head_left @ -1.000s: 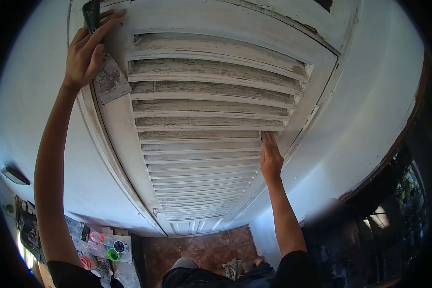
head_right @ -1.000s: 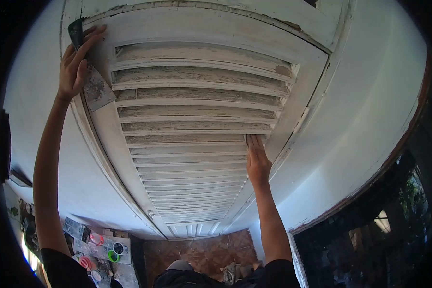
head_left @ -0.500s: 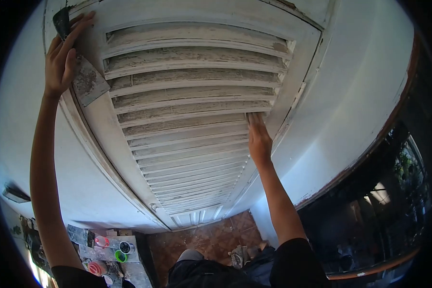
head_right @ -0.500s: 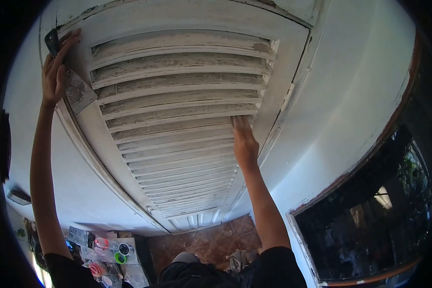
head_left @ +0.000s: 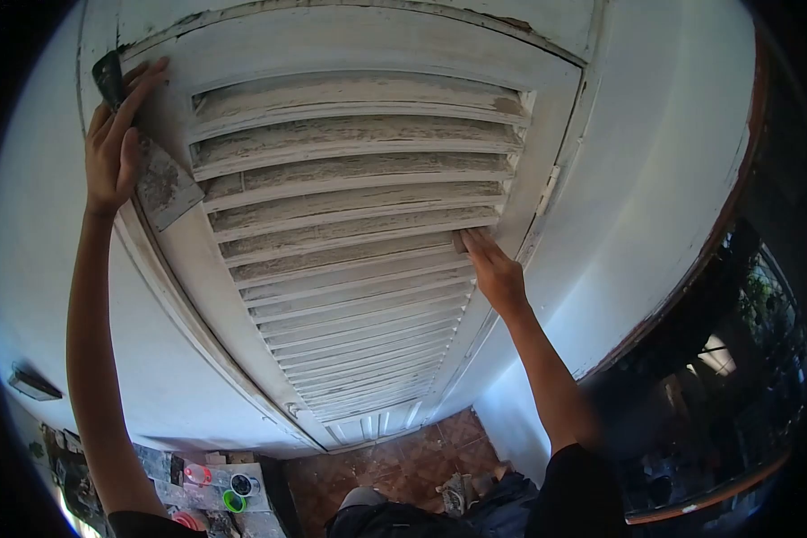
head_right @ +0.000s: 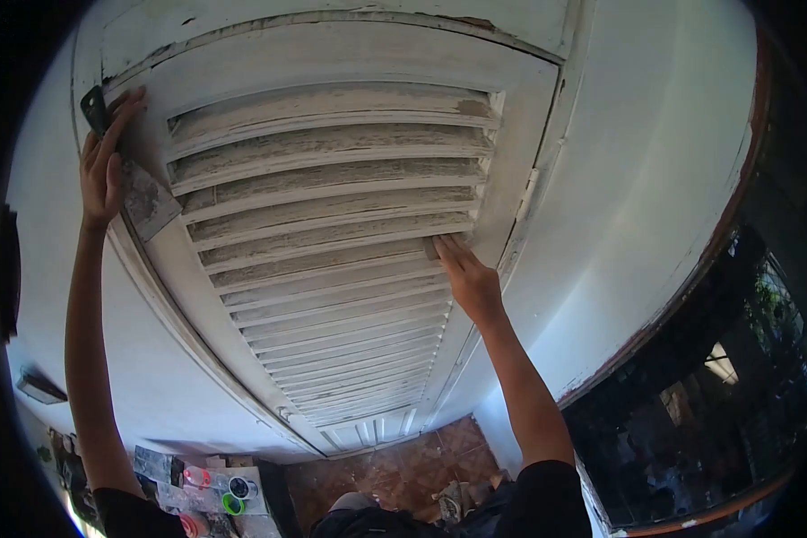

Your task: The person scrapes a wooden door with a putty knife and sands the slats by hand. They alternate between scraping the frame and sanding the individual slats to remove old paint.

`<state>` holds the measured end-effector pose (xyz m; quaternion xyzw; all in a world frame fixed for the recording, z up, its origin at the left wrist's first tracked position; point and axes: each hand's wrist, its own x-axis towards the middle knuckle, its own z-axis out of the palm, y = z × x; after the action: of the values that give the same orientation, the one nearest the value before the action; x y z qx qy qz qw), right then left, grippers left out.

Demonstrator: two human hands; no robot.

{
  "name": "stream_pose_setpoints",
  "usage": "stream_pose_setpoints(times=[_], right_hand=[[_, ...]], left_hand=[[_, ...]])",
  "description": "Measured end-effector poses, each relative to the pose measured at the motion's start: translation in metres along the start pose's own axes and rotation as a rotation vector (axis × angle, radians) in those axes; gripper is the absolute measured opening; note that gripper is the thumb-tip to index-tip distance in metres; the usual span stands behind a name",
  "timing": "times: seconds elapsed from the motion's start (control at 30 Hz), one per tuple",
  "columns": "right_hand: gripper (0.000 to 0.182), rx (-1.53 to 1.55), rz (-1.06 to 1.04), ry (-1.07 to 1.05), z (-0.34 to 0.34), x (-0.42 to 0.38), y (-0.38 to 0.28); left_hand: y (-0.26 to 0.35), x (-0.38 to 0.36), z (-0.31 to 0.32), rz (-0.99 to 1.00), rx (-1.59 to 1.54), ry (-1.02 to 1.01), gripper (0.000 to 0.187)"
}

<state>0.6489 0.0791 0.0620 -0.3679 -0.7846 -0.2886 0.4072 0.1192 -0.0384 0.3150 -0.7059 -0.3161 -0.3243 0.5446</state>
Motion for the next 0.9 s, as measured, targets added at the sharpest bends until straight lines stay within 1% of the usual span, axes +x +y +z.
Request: stream_pose_setpoints(times=[0.03, 0.17, 0.23, 0.3, 0.37, 0.4, 0.47, 0.5, 0.57, 0.63, 0.7, 0.77, 0.8, 0.83, 0.9], right_hand=[[0.043, 0.007, -0.013, -0.038, -0.002, 0.001, 0.003], [0.04, 0.018, -0.036, -0.058, -0.022, -0.011, 0.015], [0.035, 0.154, 0.09, -0.046, -0.036, -0.032, 0.013], [0.031, 0.168, 0.208, -0.035, -0.044, -0.071, 0.003], [0.031, 0.333, 0.538, -0.075, -0.03, -0.134, -0.001], [0.031, 0.333, 0.549, -0.074, -0.026, -0.154, -0.012], [0.037, 1.081, 1.205, 0.275, -0.016, -0.176, -0.034], [0.037, 1.086, 1.213, 0.287, -0.018, -0.175, -0.04], [0.041, 1.198, 1.369, 0.407, -0.023, -0.175, -0.055], [0.04, 1.259, 1.363, 0.437, -0.013, -0.184, -0.051], [0.04, 1.317, 1.354, 0.469, -0.006, -0.186, -0.052], [0.037, 1.591, 1.385, 0.619, -0.005, -0.164, -0.052], [0.036, 1.63, 1.346, 0.587, -0.01, -0.149, -0.053], [0.036, 1.629, 1.35, 0.605, -0.017, -0.131, -0.054], [0.035, 1.925, 1.3, 0.523, -0.033, -0.098, -0.055]], left_hand=[[-0.001, 0.002, 0.001, 0.001, -0.004, 0.004, 0.061], [-0.001, -0.002, 0.0, -0.032, -0.014, -0.005, 0.061], [-0.002, -0.001, -0.001, -0.03, 0.003, -0.024, 0.061], [-0.002, -0.002, -0.002, -0.029, 0.015, -0.032, 0.062], [-0.001, -0.001, 0.0, -0.022, 0.02, -0.037, 0.062], [-0.003, -0.002, 0.001, -0.023, 0.013, -0.035, 0.062], [-0.003, -0.001, 0.0, -0.013, 0.005, -0.034, 0.063], [-0.001, 0.0, 0.0, -0.03, 0.0, -0.029, 0.063], [0.0, 0.0, 0.0, -0.022, -0.011, -0.025, 0.064], [-0.003, -0.001, 0.0, -0.046, 0.004, -0.042, 0.064], [-0.004, 0.001, 0.001, 0.013, -0.022, -0.025, 0.064], [-0.002, 0.001, 0.002, -0.028, -0.027, -0.012, 0.064], [-0.002, 0.002, 0.002, -0.024, -0.037, -0.007, 0.065], [-0.002, 0.002, 0.002, -0.011, -0.043, -0.003, 0.065], [-0.001, 0.001, 0.002, -0.033, -0.022, -0.013, 0.066]])
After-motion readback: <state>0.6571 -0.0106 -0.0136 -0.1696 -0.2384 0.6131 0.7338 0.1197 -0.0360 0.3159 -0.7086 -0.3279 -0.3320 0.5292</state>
